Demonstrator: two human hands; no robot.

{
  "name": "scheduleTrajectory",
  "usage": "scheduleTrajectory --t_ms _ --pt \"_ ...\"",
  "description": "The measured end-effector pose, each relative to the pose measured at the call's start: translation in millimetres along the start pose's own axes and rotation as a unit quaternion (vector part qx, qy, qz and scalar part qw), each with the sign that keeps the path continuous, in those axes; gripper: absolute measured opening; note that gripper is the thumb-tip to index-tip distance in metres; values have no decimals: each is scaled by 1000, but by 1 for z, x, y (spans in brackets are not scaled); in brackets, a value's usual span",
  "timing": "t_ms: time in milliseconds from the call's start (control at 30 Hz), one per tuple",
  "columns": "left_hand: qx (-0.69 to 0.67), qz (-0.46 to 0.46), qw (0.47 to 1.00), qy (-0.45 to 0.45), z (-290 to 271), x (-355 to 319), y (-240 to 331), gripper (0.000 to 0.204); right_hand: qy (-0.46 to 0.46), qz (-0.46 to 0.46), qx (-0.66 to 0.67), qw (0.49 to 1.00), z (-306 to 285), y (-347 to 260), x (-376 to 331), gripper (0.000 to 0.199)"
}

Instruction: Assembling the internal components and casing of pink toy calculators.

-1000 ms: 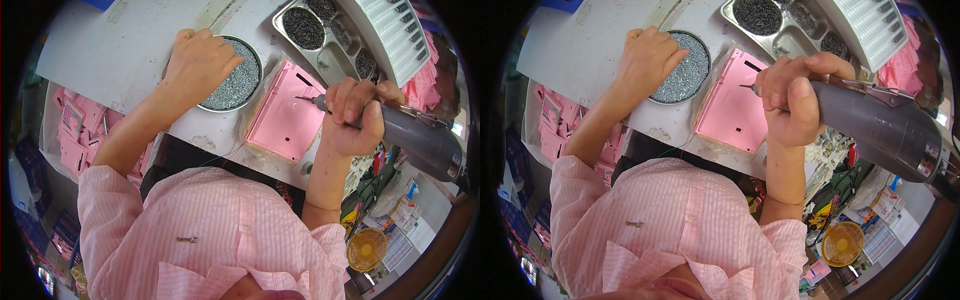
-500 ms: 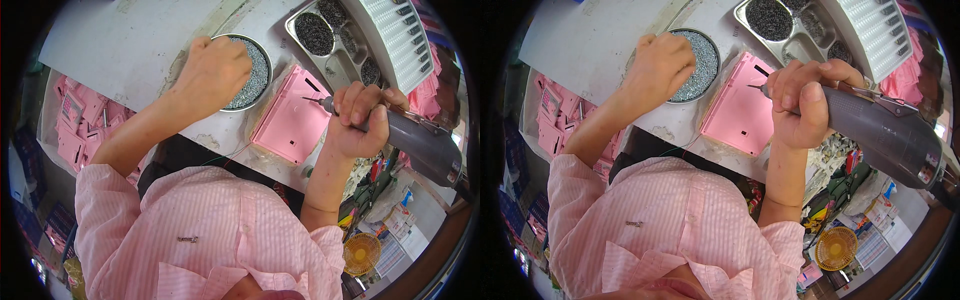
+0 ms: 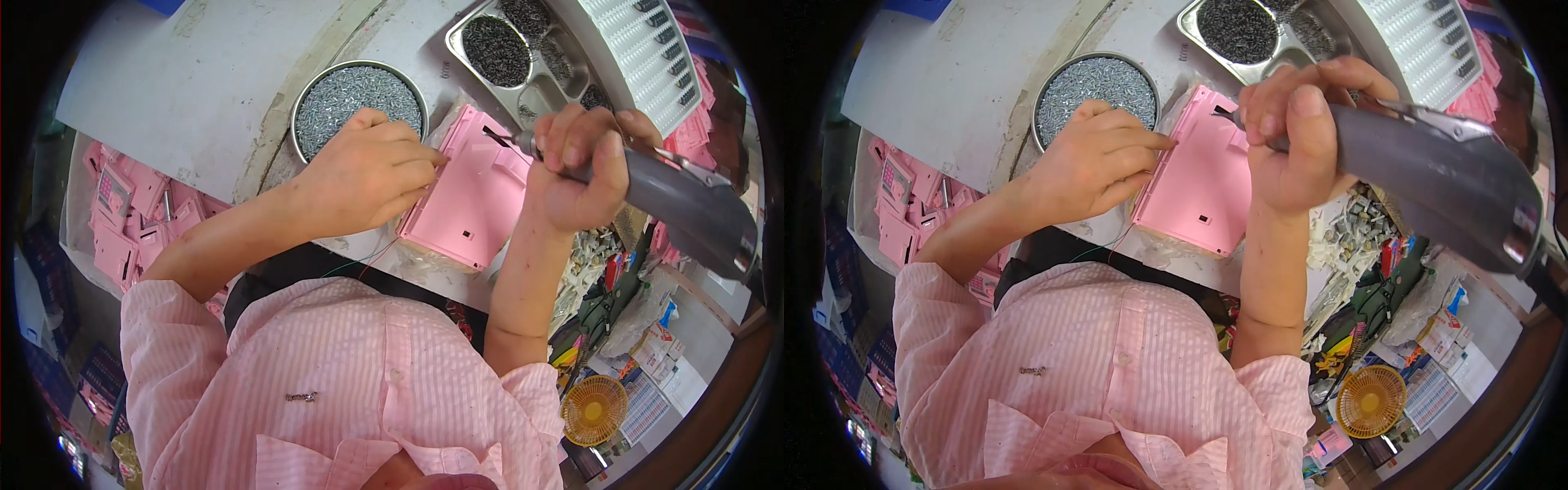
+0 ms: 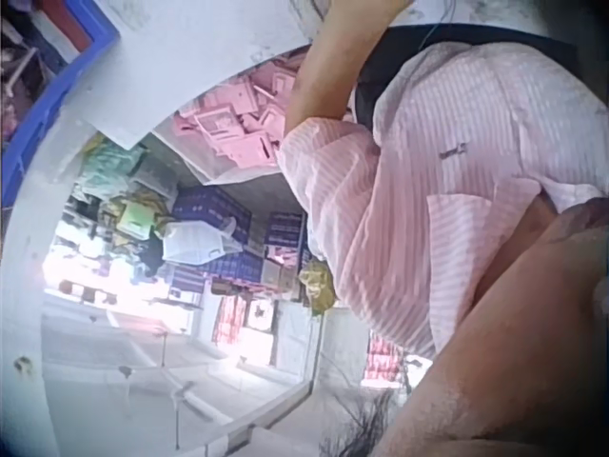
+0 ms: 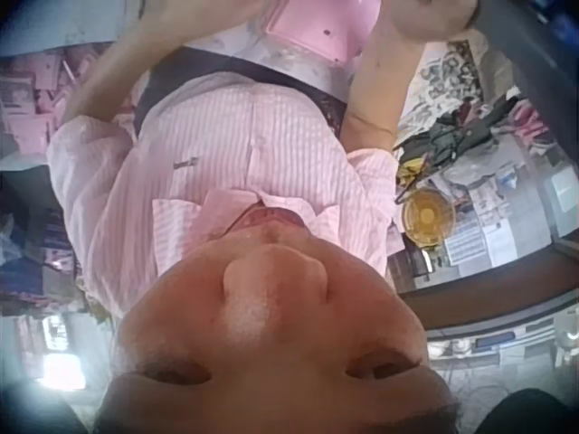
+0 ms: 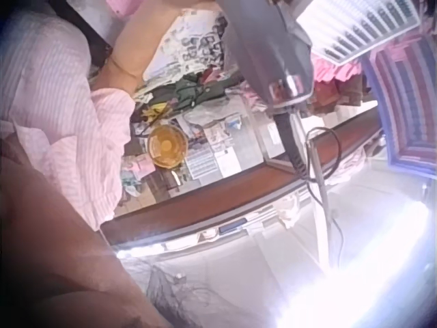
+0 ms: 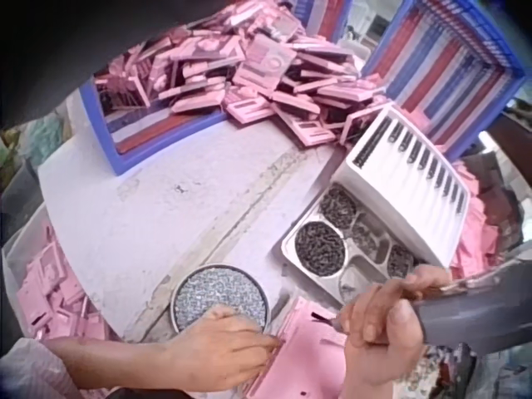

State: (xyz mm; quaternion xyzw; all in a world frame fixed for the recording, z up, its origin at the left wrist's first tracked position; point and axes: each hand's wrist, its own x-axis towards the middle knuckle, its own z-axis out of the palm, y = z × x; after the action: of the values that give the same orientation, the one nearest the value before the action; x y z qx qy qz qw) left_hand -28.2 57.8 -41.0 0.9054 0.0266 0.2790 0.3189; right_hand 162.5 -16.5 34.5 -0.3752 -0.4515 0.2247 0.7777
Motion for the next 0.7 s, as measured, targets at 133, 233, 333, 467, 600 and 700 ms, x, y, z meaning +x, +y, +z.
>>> scheduleTrajectory --t_ms 133,233,333,467,600,700 --pt "45 23 999 1 2 -1 0 12 3 -12 -24 1000 -4 16 9 28" --pt "51 30 998 -4 1 -2 -1 12 7 -4 -11 1000 -5 27 8 25" --pt "53 34 998 -8 2 -4 -4 13 9 12 -22 1000 -7 34 2 24" --pt "56 34 998 8 6 -6 -5 13 -16 10 -66 998 -6 38 -4 19" --pt "56 33 998 -5 3 -2 -5 14 -110 -16 -187 976 -11 41 -6 15" --pt "41 8 999 -34 1 -1 -4 13 -139 -12 -194 971 -14 42 -6 17"
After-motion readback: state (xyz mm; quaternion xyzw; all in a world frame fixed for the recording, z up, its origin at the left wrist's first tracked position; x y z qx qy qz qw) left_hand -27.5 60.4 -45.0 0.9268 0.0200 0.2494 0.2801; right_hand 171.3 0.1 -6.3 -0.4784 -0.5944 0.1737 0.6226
